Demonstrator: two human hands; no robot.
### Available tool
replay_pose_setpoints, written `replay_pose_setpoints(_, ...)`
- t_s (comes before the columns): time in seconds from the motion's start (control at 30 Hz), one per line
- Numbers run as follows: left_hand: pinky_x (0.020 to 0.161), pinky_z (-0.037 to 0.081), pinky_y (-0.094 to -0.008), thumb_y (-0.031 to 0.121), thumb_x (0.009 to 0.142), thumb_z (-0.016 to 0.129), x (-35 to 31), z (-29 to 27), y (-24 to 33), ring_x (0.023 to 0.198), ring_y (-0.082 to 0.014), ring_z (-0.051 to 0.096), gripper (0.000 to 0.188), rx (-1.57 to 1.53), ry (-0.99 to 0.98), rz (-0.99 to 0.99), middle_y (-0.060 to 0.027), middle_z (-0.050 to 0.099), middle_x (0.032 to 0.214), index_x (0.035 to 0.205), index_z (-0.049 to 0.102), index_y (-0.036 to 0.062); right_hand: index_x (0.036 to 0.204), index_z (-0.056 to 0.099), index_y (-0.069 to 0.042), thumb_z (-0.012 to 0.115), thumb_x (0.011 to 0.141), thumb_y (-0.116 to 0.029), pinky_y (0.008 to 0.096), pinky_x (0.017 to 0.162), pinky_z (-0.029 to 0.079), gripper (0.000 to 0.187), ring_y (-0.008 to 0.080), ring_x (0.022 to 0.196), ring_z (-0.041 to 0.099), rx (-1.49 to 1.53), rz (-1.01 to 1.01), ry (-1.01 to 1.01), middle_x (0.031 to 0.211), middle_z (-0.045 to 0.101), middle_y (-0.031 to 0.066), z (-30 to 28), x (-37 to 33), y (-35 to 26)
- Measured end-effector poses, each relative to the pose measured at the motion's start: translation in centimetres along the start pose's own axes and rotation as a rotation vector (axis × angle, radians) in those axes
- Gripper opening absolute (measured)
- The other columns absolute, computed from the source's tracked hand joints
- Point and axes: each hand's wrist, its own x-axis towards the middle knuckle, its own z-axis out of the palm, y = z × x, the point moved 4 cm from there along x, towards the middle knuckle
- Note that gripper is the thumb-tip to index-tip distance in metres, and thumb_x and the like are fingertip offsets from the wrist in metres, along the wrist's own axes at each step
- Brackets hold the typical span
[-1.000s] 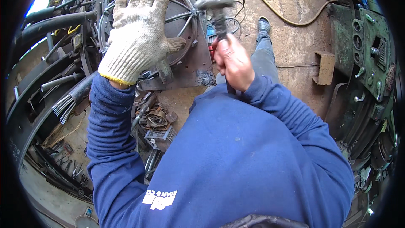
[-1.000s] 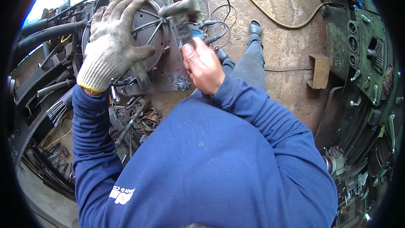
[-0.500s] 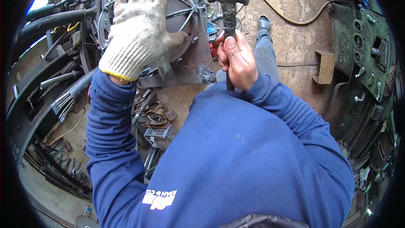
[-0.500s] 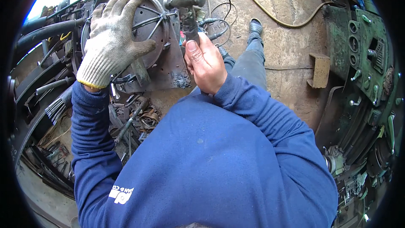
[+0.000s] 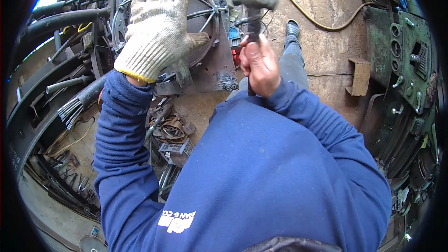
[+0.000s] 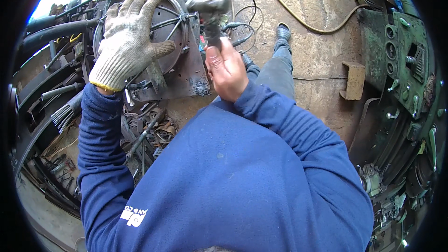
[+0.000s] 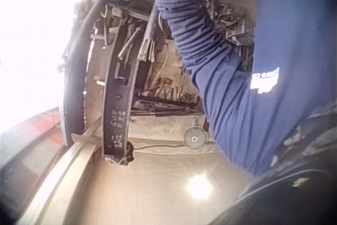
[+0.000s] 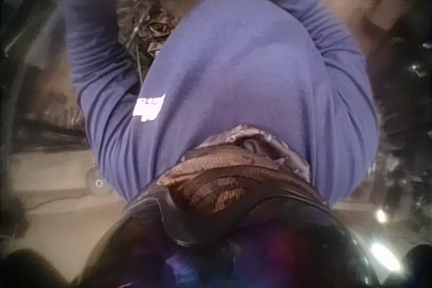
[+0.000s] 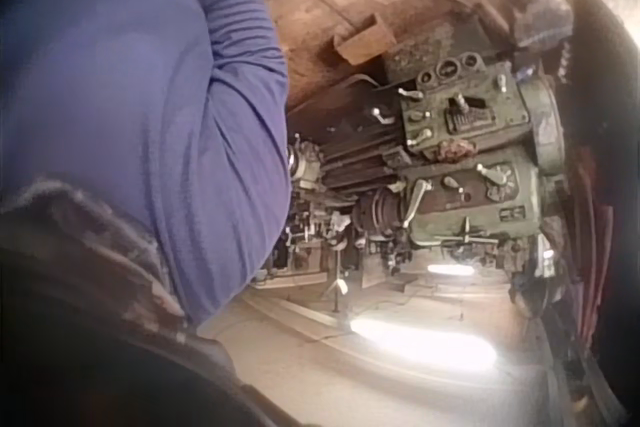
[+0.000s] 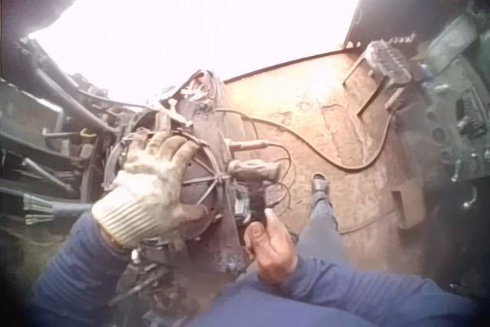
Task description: The person grinds a metal structure using an angle grinder, then manipulates metal components with pliers and a hammer to assemble a circular frame on a workbench.
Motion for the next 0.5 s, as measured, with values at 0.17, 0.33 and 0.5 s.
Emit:
replay_pose_setpoints(0.17,0.116,0.029,-0.0556,0.044,0.071,0.083,0.0,-0.7,0.7,0.139,-0.0348,0.044,0.088,0.053,0.007,0.002,-0.0167,0.054,0.143,0.144,0.049,0.0086,0.105,0.051,-0.005,0.043,0.110,-0.037,0.0230,0.048,0.036,0.033,0.0060,0.055,0.040,-0.101,0.007,0.012,0.070,0.046,-0.0020,-0.7,0.3,0.5)
replay_pose_setpoints(0.33,0.116,0.029,-0.0554,0.045,0.071,0.081,0.0,-0.7,0.9,0.139,-0.0344,0.044,0.088,-0.009,-0.063,-0.013,-0.0168,0.053,0.143,0.143,0.049,0.0081,0.105,0.054,0.000,0.049,0.108,-0.034,0.0378,0.061,0.046,0.034,0.0258,0.063,0.057,-0.303,0.012,-0.041,0.073,0.059,0.0123,-1.4,1.0,1.0)
replay_pose_setpoints(0.5,0.114,0.030,-0.0546,0.045,0.071,0.081,0.0,0.2,0.2,0.139,-0.0343,0.043,0.089,0.043,0.021,-0.005,-0.0174,0.052,0.144,0.144,0.048,0.0080,0.105,0.054,0.002,0.049,0.107,-0.031,0.0459,0.067,0.047,0.033,0.0428,0.071,0.060,-0.437,-0.052,-0.066,0.076,0.060,0.0215,-1.6,1.2,0.2)
